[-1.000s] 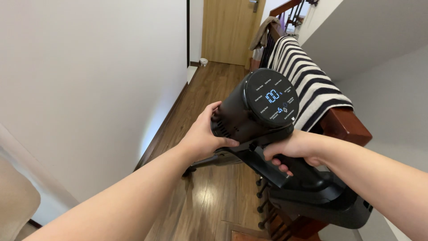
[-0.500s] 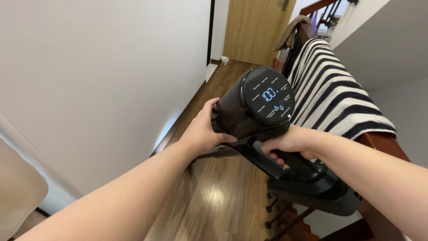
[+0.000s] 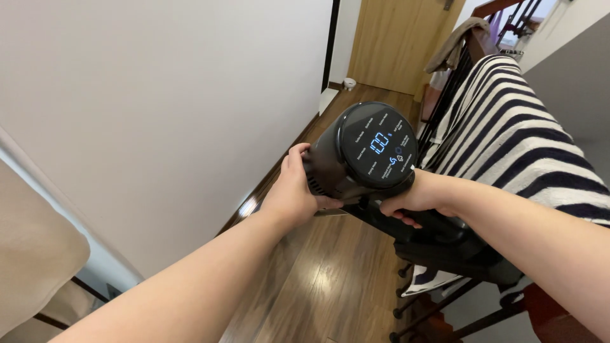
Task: The person assembles a cordless stick vacuum by attaching the dustbin to the motor housing, inserting the battery into the base, and mounting the handle onto the wand. The person then turns the vacuum on and holds it in the hallway.
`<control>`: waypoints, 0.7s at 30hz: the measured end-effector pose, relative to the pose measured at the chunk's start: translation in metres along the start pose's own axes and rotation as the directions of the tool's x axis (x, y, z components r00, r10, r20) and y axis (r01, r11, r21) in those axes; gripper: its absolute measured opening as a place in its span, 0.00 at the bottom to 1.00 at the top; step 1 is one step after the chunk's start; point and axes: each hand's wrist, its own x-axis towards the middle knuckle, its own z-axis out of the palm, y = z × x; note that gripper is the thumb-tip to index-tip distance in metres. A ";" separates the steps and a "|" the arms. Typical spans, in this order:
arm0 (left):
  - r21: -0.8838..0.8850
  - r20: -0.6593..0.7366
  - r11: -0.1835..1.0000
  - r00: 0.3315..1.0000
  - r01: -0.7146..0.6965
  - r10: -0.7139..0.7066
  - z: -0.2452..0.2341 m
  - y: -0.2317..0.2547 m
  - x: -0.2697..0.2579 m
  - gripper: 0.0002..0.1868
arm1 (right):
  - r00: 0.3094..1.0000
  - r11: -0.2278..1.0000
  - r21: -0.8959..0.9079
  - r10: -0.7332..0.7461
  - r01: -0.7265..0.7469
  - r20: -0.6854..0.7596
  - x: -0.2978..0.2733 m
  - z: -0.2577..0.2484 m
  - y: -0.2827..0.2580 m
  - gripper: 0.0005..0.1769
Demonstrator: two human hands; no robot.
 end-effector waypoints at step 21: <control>0.059 -0.075 0.998 0.997 0.016 -0.012 0.012 -0.002 0.006 0.66 | 0.999 0.984 -0.180 -0.003 0.009 0.033 0.017 -0.009 0.006 0.08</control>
